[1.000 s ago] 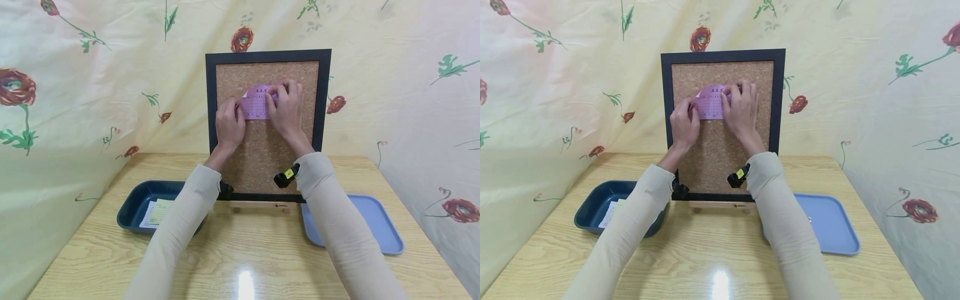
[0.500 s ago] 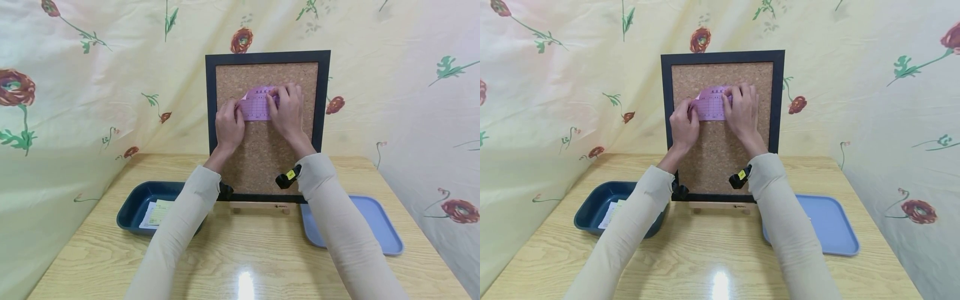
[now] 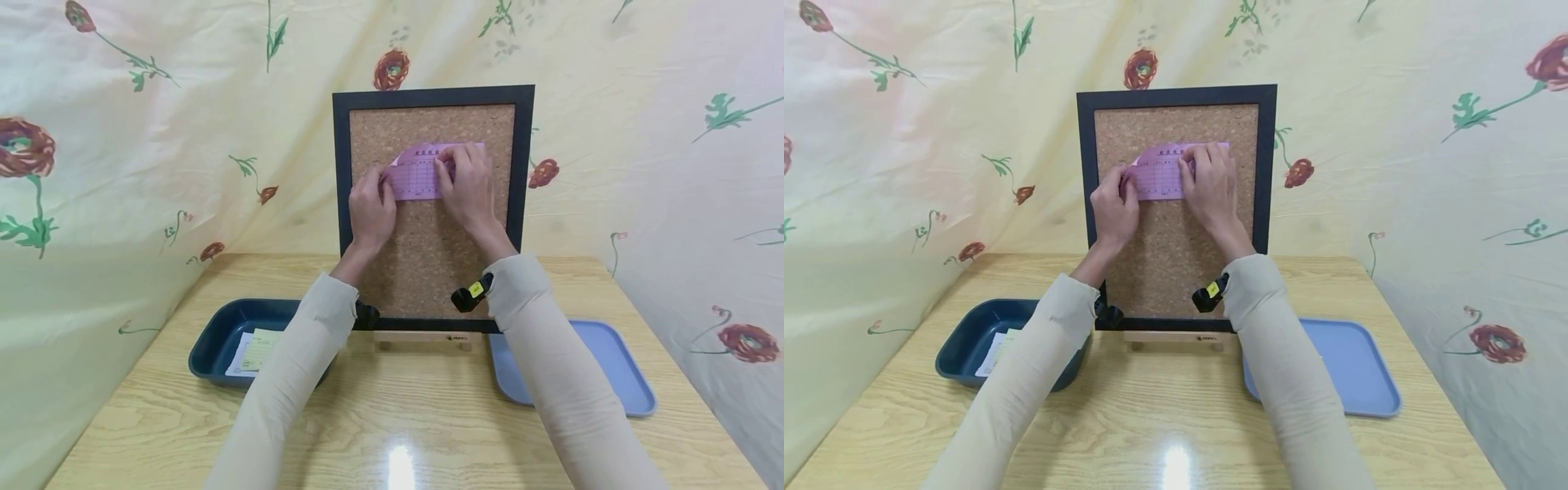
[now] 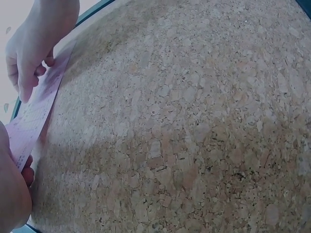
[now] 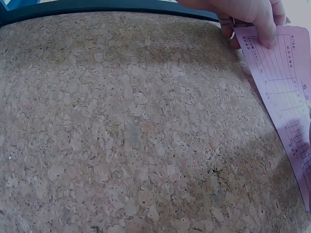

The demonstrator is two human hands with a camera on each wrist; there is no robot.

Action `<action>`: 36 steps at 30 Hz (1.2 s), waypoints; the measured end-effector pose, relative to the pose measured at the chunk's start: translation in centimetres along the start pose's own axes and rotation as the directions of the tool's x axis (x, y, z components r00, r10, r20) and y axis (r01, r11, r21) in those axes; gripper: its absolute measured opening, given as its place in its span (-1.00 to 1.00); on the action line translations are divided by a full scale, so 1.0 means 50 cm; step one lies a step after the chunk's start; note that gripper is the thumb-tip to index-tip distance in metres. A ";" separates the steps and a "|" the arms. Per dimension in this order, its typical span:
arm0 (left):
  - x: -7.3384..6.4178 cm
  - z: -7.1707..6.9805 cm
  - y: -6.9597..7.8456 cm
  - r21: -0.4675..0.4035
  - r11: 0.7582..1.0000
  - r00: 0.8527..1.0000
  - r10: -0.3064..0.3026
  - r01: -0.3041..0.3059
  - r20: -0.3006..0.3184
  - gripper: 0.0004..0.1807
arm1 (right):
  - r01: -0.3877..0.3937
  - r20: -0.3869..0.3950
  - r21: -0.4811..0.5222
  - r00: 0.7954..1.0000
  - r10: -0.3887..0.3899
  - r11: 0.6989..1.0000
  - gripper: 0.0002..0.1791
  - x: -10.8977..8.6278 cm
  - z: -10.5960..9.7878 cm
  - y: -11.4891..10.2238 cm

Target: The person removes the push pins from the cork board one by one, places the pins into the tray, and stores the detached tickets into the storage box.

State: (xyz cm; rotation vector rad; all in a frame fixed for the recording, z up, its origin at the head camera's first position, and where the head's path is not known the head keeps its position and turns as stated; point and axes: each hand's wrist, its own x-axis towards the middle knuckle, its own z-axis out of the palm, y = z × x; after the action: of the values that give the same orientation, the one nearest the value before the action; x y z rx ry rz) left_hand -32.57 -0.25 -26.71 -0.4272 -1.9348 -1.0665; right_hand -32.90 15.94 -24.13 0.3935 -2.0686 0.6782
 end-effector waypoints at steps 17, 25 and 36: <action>-0.009 -0.012 -0.005 -0.145 0.989 1.000 -0.021 0.020 -0.004 -0.82 | 0.005 -0.003 0.031 1.000 -0.004 1.000 -0.73 -0.018 -0.008 0.000; -0.016 -0.022 -0.006 -0.188 0.982 0.999 -0.038 0.035 -0.009 -0.82 | 0.021 -0.014 0.036 1.000 -0.020 0.999 -0.74 -0.025 -0.010 0.004; -0.027 -0.036 -0.008 -0.251 0.966 0.998 -0.065 0.064 0.003 -0.80 | 0.039 -0.029 0.036 0.999 -0.038 0.999 -0.74 -0.040 -0.015 0.011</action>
State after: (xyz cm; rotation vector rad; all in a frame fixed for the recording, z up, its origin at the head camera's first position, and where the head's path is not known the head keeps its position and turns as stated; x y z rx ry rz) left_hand -31.10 -1.80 -27.52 -0.5027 -1.8251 -1.3617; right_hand -31.60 16.88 -25.66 0.4409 -2.0193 0.6956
